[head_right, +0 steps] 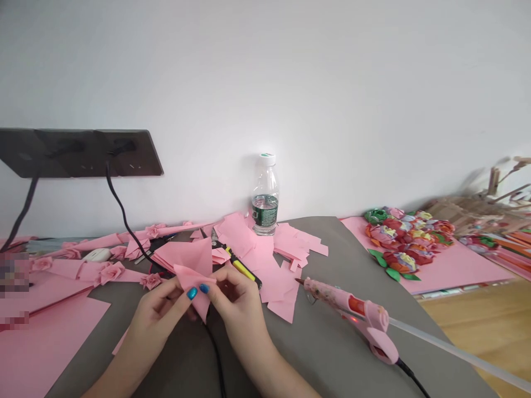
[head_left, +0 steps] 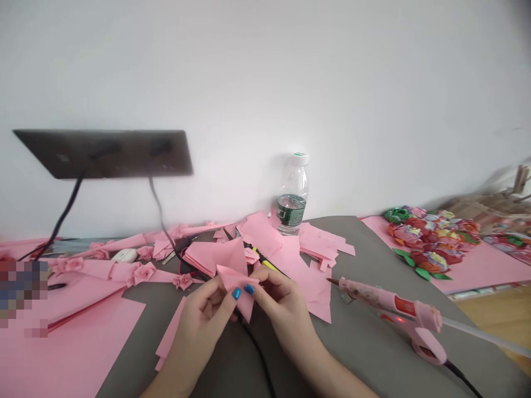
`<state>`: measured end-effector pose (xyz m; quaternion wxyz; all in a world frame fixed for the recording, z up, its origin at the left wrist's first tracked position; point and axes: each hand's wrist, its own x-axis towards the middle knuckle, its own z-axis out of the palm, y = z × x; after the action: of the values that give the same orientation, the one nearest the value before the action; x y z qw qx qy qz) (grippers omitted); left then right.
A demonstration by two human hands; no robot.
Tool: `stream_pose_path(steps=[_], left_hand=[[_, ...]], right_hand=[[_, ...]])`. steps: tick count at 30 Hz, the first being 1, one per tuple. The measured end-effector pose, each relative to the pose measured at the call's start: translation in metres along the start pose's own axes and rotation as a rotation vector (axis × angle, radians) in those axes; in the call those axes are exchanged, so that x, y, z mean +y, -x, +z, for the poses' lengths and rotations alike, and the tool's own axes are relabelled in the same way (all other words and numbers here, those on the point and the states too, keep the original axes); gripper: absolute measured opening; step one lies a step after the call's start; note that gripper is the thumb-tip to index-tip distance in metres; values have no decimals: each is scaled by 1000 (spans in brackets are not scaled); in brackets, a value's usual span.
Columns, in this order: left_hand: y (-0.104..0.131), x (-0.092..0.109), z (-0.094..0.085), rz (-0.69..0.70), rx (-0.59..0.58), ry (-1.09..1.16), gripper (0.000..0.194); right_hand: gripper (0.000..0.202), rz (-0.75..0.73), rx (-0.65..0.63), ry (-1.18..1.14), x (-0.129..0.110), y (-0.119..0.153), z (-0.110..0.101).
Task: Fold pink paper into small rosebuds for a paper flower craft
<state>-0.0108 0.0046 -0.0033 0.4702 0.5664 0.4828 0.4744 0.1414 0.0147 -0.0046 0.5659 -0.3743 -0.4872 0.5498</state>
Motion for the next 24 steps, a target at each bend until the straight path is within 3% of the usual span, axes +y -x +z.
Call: stream_pose_path(steps=[10,24], left_hand=[[1,4,3,-7,-37,-41,23],[3,-4,-2,40,-48,-92,24]], right_hand=[[13,-81,83,-25,3,1,0],[22,-23,49,-68,-5,2,2]])
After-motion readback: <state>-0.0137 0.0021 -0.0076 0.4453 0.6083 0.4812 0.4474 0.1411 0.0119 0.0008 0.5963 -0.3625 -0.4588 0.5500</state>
